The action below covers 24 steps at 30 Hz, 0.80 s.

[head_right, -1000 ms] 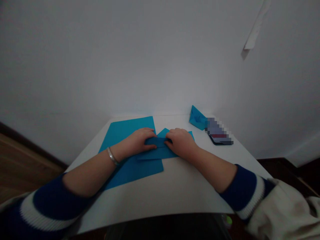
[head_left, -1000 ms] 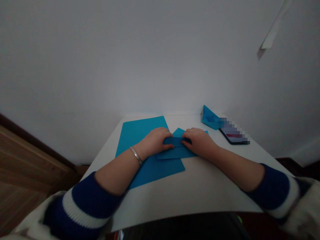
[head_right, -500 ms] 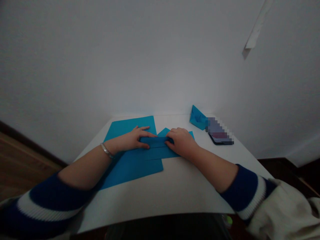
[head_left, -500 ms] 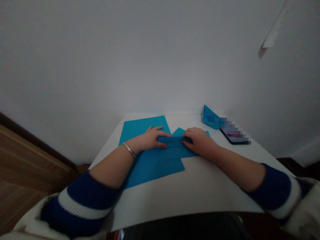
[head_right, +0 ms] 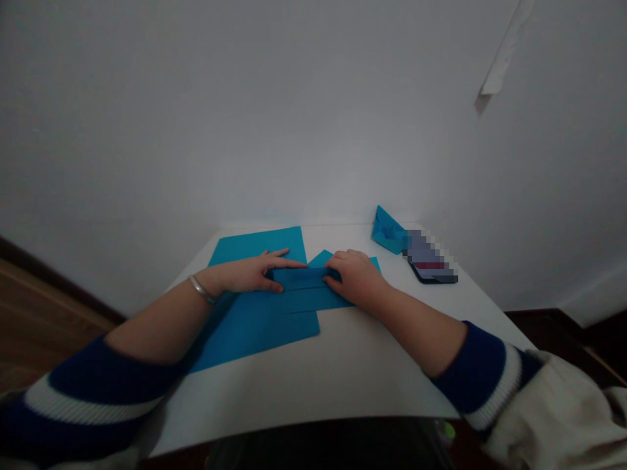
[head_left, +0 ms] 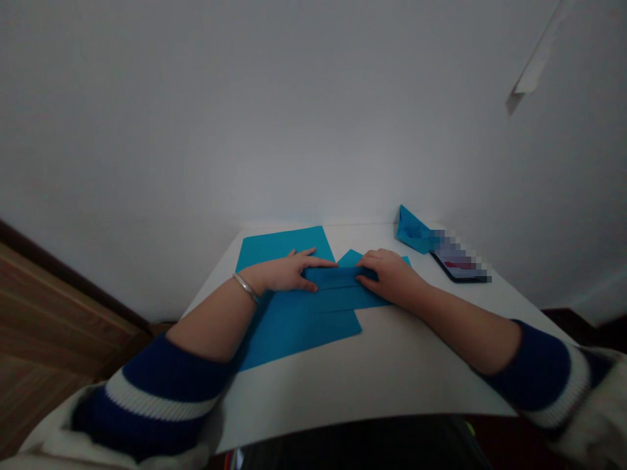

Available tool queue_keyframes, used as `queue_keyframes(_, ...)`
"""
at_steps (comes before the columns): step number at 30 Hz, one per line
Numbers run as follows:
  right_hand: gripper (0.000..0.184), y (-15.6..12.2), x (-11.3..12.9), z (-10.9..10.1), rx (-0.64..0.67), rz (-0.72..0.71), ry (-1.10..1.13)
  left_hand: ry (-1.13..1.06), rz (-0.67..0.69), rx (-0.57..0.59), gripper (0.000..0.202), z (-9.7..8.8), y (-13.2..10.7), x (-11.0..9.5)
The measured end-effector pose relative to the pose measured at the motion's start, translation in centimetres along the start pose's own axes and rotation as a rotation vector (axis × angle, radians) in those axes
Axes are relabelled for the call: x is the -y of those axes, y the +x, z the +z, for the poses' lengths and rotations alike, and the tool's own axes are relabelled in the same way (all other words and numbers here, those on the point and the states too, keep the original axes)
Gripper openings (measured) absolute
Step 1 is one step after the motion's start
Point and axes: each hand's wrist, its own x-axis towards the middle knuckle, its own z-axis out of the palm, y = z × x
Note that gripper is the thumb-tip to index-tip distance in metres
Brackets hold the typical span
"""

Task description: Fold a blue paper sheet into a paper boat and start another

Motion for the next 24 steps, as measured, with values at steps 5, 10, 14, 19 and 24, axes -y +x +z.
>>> queue_keyframes(5,0.027,-0.3,0.1,0.0,-0.006,-0.008,-0.021,0.01,0.087,-0.028,0.067,0.1,-0.2,0.6)
queue_keyframes(10,0.027,-0.5,-0.1,0.2,-0.006,0.003,-0.016,0.032,0.038,-0.004,0.064,0.0,-0.3,0.8)
queue_keyframes(14,0.026,-0.1,0.0,-0.1,0.003,0.008,-0.016,0.041,0.003,-0.058,0.053,-0.1,-0.1,-0.6)
queue_keyframes(19,0.027,1.5,1.2,-0.9,-0.004,0.013,-0.015,0.232,-0.028,-0.429,0.031,0.7,0.4,-2.8)
queue_keyframes(24,0.029,2.3,1.7,-1.2,0.01,0.032,0.021,0.42,0.039,-0.552,0.028,1.7,0.8,-2.8)
